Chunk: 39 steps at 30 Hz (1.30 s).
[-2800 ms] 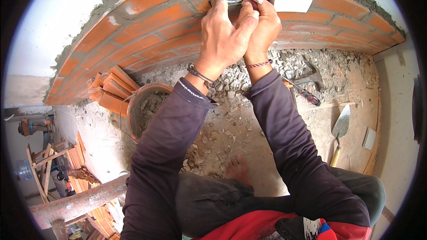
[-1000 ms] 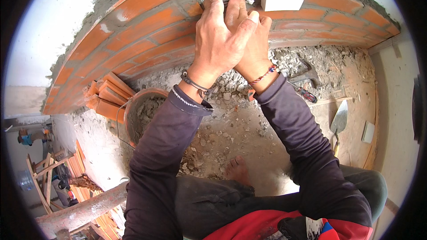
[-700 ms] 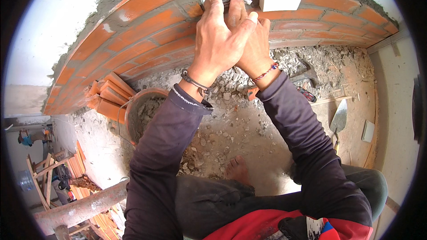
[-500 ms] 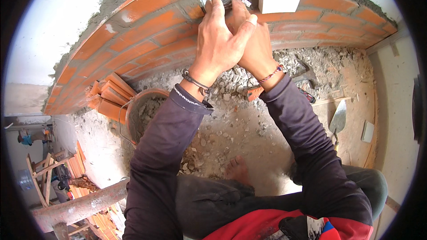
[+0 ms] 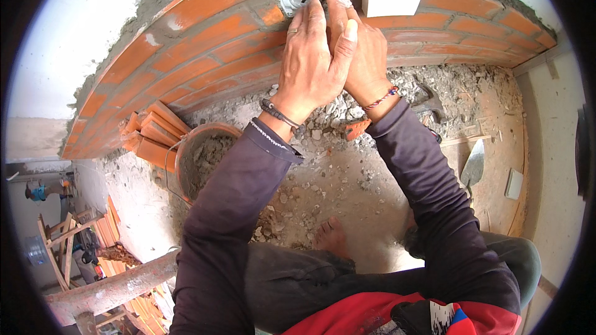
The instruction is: The person connects wires to an electrical module, fits it into a wall-mounted box, and then uses a screwdriver to secure a cover plate over the box.
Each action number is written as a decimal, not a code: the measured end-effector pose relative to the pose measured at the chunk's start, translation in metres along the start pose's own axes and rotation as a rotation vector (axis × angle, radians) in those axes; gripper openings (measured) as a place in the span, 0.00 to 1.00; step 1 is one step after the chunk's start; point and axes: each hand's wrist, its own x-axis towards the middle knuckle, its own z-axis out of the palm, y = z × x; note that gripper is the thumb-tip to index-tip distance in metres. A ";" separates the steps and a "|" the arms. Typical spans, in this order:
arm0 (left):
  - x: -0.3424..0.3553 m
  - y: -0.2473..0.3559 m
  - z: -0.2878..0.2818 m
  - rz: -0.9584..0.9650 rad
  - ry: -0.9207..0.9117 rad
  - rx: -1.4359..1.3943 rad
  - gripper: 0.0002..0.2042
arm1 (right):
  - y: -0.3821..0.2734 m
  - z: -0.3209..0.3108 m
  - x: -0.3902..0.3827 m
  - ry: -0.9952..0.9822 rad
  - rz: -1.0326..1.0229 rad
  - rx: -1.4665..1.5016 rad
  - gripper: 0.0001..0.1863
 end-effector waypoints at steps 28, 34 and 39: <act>0.017 -0.011 0.016 0.226 -0.147 0.142 0.48 | 0.017 -0.004 -0.009 0.007 -0.093 0.259 0.35; 0.016 -0.014 0.012 0.240 -0.181 0.169 0.48 | 0.015 -0.003 -0.007 -0.033 -0.072 0.268 0.34; 0.020 -0.019 0.012 0.271 -0.164 0.166 0.48 | 0.010 -0.009 -0.004 -0.099 -0.041 0.296 0.36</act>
